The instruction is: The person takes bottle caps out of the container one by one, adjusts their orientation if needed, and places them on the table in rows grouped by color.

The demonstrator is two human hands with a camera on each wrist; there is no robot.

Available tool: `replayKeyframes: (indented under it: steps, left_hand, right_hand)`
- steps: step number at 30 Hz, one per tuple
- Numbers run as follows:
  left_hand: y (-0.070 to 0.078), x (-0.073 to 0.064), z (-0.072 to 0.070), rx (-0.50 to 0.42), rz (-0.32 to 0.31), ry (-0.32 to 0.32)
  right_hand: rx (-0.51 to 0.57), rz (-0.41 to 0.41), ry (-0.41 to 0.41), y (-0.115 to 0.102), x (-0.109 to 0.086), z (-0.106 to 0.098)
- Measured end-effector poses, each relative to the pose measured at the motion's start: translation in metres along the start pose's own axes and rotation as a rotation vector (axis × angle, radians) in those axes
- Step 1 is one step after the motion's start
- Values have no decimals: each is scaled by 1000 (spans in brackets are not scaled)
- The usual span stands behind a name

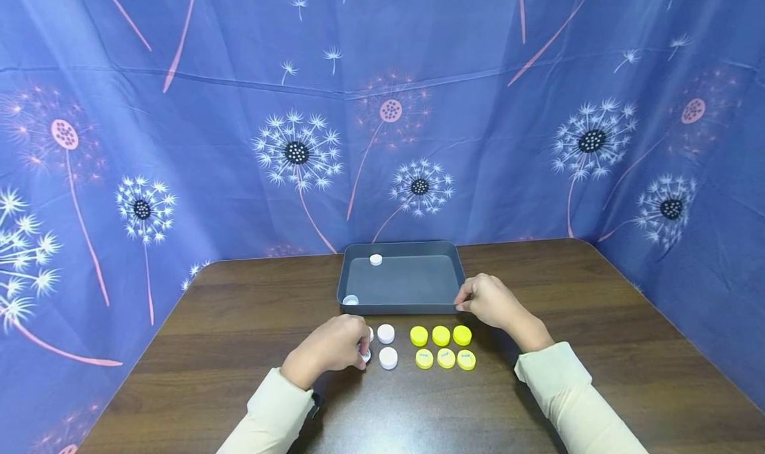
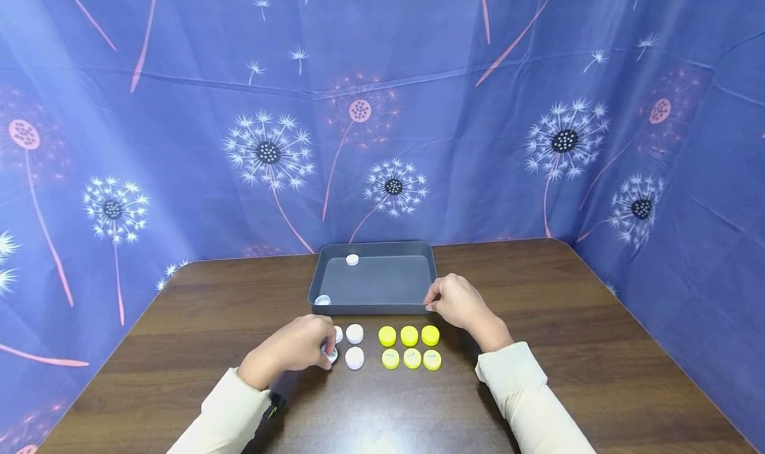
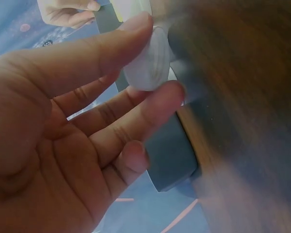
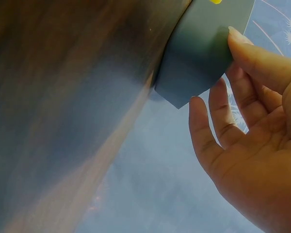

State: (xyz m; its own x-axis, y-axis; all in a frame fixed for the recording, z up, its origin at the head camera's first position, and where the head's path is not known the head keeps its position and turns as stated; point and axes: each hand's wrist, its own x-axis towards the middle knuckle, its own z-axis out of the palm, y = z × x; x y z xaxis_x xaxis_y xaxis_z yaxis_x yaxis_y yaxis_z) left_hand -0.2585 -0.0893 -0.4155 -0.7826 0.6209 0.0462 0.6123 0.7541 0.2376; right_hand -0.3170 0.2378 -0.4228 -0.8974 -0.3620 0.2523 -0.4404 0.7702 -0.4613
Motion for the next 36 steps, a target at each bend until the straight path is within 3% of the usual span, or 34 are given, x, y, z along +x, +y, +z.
replayKeyframes:
  steps: [7, 11, 20, 36]
  left_hand:
    - [1, -2, 3, 45, -36, 8]
    - [1, -2, 6, 45, -21, -5]
    - [1, 0, 7, -34, -6, -20]
    - [0, 0, -4, -47, -4, 10]
  right_hand:
    - [-26, -22, 19, -2, -3, 1]
    - [-34, -55, 29, -3, -5, 2]
    - [-13, -70, 23, -1, -5, 3]
    - [11, -53, 10, 1, 0, 0]
